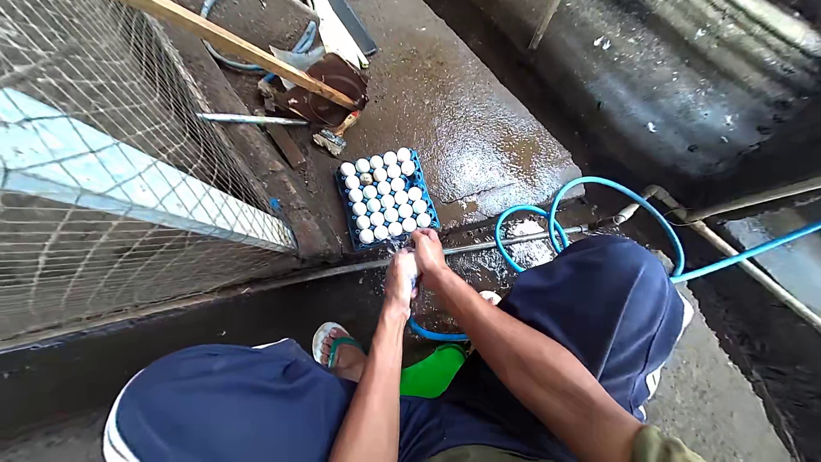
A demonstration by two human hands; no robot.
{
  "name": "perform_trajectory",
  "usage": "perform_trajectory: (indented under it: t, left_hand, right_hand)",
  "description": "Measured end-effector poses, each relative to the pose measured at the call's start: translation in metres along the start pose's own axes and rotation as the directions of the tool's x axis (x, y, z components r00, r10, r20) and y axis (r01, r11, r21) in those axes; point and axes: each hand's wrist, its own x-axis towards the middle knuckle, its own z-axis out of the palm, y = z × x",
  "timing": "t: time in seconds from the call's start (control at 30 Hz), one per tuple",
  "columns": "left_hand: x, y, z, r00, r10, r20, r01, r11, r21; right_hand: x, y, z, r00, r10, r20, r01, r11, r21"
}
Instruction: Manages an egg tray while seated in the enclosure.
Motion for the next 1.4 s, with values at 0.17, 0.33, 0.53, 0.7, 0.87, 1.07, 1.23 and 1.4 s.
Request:
perform_trajectory:
  t: [0.17,0.33,0.53,0.7,0.87,1.07,1.23,1.4]
  left_hand:
    - [-0.003,0.003,-0.008,0.999,-0.016,0.031,0.016,1.0,-0.025]
    - [0.007,0.002,-0.016,0.99,-0.056,0.126,0.068,0.993,-0.095]
    - [-0.009,0.01,-0.011,0.999,0.02,0.044,-0.022,0.999,0.044]
    - [-0.006,0.006,-0.009,0.995,0.084,0.047,-0.084,0.996,0.001]
    - [-0.005,0.003,-0.005,0.999,0.045,0.019,-0.046,0.997,0.064]
    - [-0.003,0.007,-0.01,0.985,-0.108,0.132,0.108,0.994,0.011]
    - [0.007,0.009,-0.014,0.994,0.002,0.108,-0.001,1.0,-0.007]
    - [0.004,0.0,-0.006,0.999,0.021,0.038,-0.023,0.997,0.068]
  right_hand:
    - [-0.014,-0.001,0.004,0.999,-0.04,0.025,0.039,0.999,0.008]
    - [0.007,-0.002,-0.005,0.955,0.239,0.177,-0.279,0.925,0.259]
    - [-0.016,-0.002,-0.001,0.974,-0.194,0.118,0.212,0.963,-0.165]
    - [-0.022,0.001,0.005,0.989,-0.114,0.092,0.123,0.987,-0.101]
    - [-0.011,0.001,0.002,0.999,-0.033,0.029,0.033,0.999,-0.017]
    - [0.009,0.003,-0.003,0.986,0.144,0.083,-0.153,0.982,0.11]
    - [0.001,0.0,-0.003,0.994,0.06,0.091,-0.073,0.986,0.15]
    - [-0.004,-0.002,-0.002,0.999,-0.022,0.042,0.024,0.999,-0.041]
